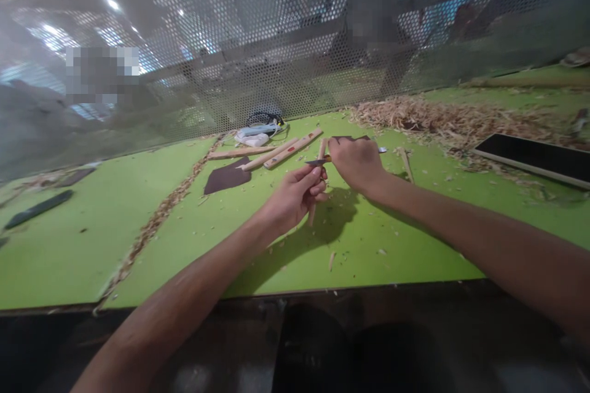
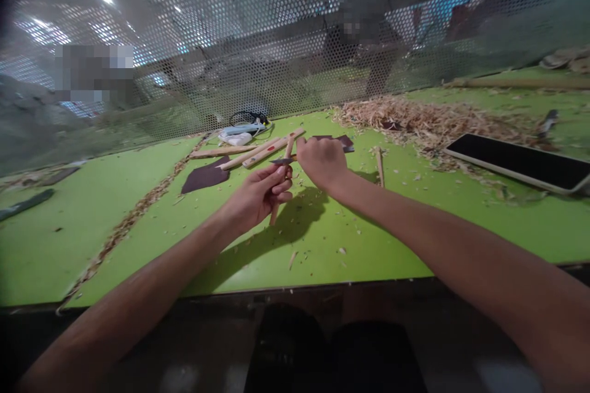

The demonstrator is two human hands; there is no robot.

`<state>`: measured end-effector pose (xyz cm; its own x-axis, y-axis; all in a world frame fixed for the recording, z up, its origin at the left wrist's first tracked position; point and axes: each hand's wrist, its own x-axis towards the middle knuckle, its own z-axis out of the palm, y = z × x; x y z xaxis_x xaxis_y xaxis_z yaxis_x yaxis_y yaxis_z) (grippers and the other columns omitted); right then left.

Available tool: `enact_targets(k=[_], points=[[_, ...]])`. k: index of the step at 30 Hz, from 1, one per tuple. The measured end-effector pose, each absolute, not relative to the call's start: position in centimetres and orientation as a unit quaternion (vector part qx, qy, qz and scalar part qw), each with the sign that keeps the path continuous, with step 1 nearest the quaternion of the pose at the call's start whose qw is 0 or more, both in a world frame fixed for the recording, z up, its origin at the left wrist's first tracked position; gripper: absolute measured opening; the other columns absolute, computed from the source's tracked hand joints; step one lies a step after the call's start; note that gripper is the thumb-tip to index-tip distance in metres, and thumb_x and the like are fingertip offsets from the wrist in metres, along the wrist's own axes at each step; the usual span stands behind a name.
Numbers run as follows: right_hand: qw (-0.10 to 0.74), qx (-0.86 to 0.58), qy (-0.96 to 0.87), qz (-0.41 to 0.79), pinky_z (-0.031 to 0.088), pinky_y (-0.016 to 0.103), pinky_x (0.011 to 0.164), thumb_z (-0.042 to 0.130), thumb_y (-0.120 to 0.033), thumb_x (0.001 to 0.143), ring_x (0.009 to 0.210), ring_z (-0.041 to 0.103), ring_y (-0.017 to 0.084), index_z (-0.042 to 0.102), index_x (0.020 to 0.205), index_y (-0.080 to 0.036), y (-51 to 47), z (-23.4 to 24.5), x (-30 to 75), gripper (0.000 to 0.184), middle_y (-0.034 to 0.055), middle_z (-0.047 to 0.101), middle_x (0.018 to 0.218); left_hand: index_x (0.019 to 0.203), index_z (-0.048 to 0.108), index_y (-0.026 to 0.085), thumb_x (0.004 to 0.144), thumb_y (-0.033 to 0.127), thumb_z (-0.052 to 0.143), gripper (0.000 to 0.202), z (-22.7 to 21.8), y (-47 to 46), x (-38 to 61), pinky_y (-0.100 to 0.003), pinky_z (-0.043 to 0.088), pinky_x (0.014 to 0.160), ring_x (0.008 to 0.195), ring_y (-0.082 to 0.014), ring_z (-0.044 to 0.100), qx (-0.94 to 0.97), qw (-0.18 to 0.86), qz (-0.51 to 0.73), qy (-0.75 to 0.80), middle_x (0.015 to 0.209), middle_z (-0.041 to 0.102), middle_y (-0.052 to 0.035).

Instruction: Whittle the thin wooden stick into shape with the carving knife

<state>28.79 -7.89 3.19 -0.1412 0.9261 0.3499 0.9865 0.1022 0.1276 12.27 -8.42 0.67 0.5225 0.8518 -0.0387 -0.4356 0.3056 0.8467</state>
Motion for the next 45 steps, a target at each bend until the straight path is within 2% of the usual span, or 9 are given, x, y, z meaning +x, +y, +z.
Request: enact_targets(k=[8,15,18,21,25,31,34,37,45], points=[[0.093,-0.649,-0.737,-0.165,0.035,0.031,0.066,0.025,-0.009,0.108,0.084,0.070,0.024,0.072,0.120,-0.003,-7.3,2.9,29.0,0.049,0.0236,0.078,0.104,0.083,0.068,0.008,0.098,0.010,0.072,0.015,0.8,-7.8,12.1,-0.015,0.041,0.052,0.058,-0.0042,0.042,0.436,0.760,0.400,0.270,0.077,0.052,0.0006],[0.089,-0.653,-0.733,-0.169,0.032,0.031,0.064,0.027,-0.008,0.105,0.082,0.066,0.023,0.072,0.120,-0.004,-6.9,2.7,29.2,0.048,0.0214,0.078,0.103,0.086,0.070,0.008,0.098,0.009,0.070,0.012,0.6,-7.1,12.1,-0.014,0.042,0.050,0.056,-0.0032,0.043,0.441,0.756,0.402,0.269,0.078,0.055,0.0002],[0.101,-0.666,-0.726,-0.138,0.033,0.029,0.065,0.022,-0.009,0.110,0.072,0.055,0.016,0.072,0.118,-0.004,-6.2,2.7,30.1,0.051,0.0176,0.077,0.097,0.098,0.074,0.008,0.097,0.008,0.072,0.002,0.5,-6.9,11.8,-0.015,0.042,0.049,0.055,-0.0036,0.042,0.437,0.765,0.391,0.267,0.079,0.057,0.0000],[0.116,-0.714,-0.680,-0.119,0.032,0.030,0.064,0.023,-0.006,0.110,0.067,0.048,0.013,0.072,0.116,0.000,-5.4,3.2,31.9,0.050,0.0173,0.075,0.093,0.110,0.076,0.008,0.099,0.008,0.068,0.013,0.3,-7.0,11.6,-0.015,0.044,0.050,0.055,-0.0040,0.044,0.442,0.781,0.354,0.265,0.080,0.057,-0.0002],[0.127,-0.746,-0.638,-0.145,0.032,0.030,0.065,0.032,-0.001,0.105,0.069,0.053,0.015,0.071,0.123,0.002,-5.0,3.8,33.7,0.043,0.0195,0.074,0.094,0.113,0.076,0.008,0.102,0.009,0.064,0.016,0.0,-7.1,11.6,-0.015,0.047,0.052,0.057,-0.0039,0.046,0.445,0.783,0.355,0.250,0.083,0.057,-0.0005],[0.109,-0.674,-0.721,-0.119,0.038,0.028,0.059,0.026,-0.011,0.112,0.065,0.058,0.017,0.074,0.123,-0.003,-6.5,3.3,30.7,0.050,0.0158,0.076,0.093,0.114,0.075,0.007,0.104,0.009,0.061,0.017,-0.4,-6.8,11.7,-0.014,0.046,0.052,0.058,-0.0035,0.048,0.435,0.791,0.367,0.224,0.086,0.058,-0.0022],[0.084,-0.649,-0.743,-0.139,0.038,0.029,0.061,0.025,-0.006,0.109,0.075,0.068,0.020,0.074,0.126,-0.004,-7.4,2.8,28.8,0.051,0.0186,0.078,0.101,0.101,0.074,0.007,0.103,0.008,0.062,0.012,-0.2,-6.9,11.9,-0.013,0.043,0.051,0.058,-0.0032,0.046,0.422,0.782,0.396,0.230,0.084,0.058,-0.0021],[0.058,-0.652,-0.739,-0.159,0.039,0.030,0.063,0.027,-0.006,0.107,0.085,0.074,0.026,0.073,0.123,-0.006,-7.8,2.7,28.1,0.049,0.0190,0.079,0.104,0.086,0.069,0.007,0.102,0.007,0.063,0.017,0.1,-7.2,12.2,-0.014,0.041,0.051,0.057,-0.0036,0.045,0.421,0.769,0.412,0.249,0.079,0.056,-0.0009],[0.053,-0.663,-0.723,-0.187,0.044,0.033,0.069,0.026,-0.008,0.108,0.092,0.077,0.031,0.070,0.122,-0.006,-7.1,2.6,28.4,0.046,0.0221,0.077,0.107,0.084,0.066,0.010,0.100,0.011,0.068,0.016,0.6,-8.0,12.9,-0.017,0.038,0.054,0.057,-0.0040,0.041,0.440,0.740,0.419,0.290,0.079,0.053,0.0011]])
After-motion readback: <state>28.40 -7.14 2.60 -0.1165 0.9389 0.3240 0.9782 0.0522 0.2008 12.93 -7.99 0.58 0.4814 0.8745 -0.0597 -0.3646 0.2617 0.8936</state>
